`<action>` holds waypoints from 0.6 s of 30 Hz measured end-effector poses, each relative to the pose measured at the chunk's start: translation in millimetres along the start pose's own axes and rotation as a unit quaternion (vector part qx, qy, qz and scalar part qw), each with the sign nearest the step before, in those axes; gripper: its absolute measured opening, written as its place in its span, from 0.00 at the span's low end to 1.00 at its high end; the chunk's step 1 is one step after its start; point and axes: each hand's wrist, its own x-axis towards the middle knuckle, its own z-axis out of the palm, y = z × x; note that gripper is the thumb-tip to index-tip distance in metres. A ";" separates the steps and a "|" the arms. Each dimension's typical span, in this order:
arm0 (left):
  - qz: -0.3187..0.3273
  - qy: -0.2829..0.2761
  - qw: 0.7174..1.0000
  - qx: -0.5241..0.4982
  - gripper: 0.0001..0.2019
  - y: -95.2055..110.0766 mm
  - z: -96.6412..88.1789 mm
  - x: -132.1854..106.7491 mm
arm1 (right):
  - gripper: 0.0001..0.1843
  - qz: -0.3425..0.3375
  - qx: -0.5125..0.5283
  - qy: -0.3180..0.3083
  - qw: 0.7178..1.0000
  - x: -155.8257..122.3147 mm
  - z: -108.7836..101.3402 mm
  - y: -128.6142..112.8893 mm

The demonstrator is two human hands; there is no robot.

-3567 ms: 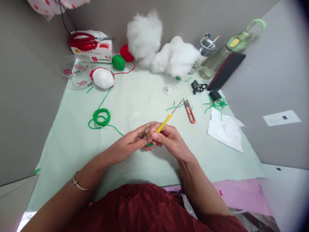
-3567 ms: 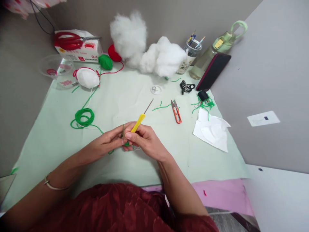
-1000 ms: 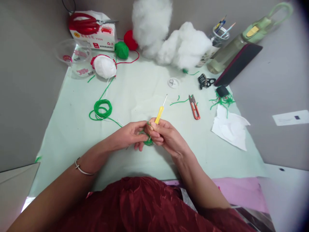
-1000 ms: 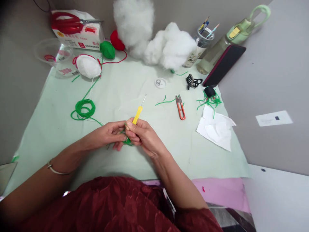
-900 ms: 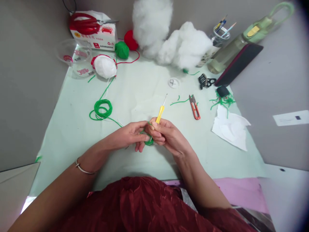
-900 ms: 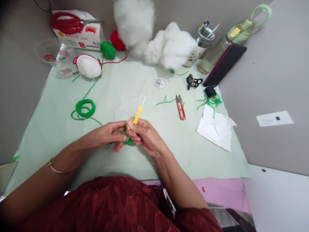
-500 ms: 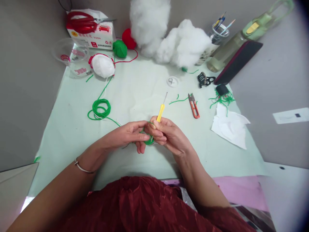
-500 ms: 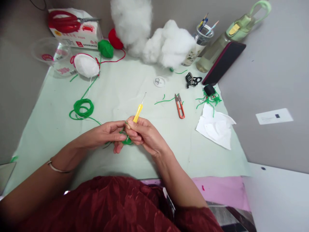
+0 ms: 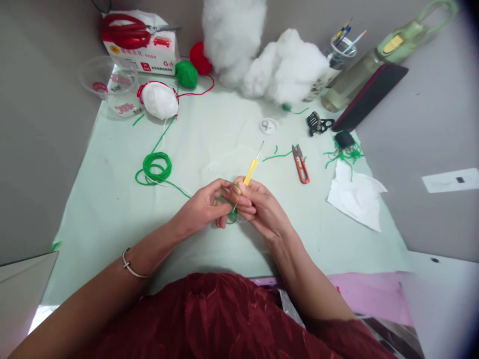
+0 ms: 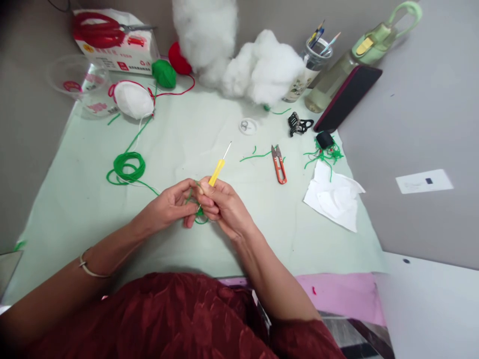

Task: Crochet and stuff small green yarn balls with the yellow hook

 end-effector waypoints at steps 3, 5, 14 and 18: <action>0.031 0.076 0.996 0.037 0.17 2.9 -1.5 -1.5 | 0.22 0.000 0.041 -0.007 0.999 0.2 -1.9 -3.4; 0.060 0.109 0.990 0.063 0.18 4.6 0.1 -2.6 | 0.21 -0.001 0.064 -0.004 0.998 0.0 -2.1 -5.2; 0.286 0.152 0.920 0.222 0.22 -4.4 9.0 -10.0 | 0.15 0.014 0.220 0.019 0.975 -3.4 -3.0 -13.9; 0.355 0.135 0.869 0.316 0.34 -8.1 9.5 -9.9 | 0.15 0.003 0.268 0.055 0.962 -4.5 -3.0 -14.9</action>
